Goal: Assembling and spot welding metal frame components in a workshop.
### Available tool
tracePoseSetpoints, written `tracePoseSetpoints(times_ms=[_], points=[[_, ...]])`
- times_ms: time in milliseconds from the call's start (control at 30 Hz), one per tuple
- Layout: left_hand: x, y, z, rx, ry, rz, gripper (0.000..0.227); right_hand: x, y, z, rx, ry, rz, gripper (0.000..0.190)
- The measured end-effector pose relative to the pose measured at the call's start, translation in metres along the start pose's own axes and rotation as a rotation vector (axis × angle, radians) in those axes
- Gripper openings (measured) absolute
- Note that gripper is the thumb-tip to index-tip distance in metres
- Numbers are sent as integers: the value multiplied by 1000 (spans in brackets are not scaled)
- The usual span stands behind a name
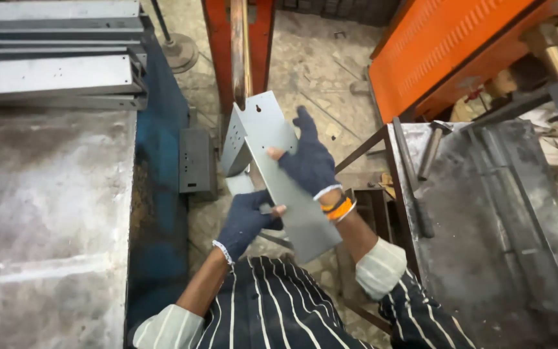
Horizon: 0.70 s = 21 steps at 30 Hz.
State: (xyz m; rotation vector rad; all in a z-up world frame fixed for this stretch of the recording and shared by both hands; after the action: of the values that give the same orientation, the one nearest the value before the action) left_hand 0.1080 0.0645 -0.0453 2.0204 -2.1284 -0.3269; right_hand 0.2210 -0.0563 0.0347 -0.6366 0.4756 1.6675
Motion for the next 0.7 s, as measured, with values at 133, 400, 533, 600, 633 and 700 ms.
tracePoseSetpoints(times_ms=[133,400,533,600,633,700], points=[[11,-19,2,41,-132,191,38,6,9,38,-288,219,-122,108],[-53,-47,1,-70,102,378,51,22,5,43,-249,447,-72,106],[-101,-82,20,-69,169,213,45,23,6,42,-253,436,-114,105],[-124,-102,16,75,137,65,55,22,5,44,-225,452,-87,103],[-124,-106,12,76,138,71,55,20,4,46,-220,455,-90,103],[-138,-109,-17,316,-199,-150,77,19,4,47,-200,469,-50,103]])
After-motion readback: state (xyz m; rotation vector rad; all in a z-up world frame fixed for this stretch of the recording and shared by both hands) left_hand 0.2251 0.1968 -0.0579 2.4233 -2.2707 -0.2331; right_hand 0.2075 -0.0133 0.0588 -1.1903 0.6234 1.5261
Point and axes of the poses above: each hand's wrist, its own y-axis away from the middle knuckle, its own x-axis out of the palm, z = x × y, the point moved 9 cm from there along -y, towards the middle knuckle, and after that the axes turned 1 degree about -z, right-handed, at the moved point
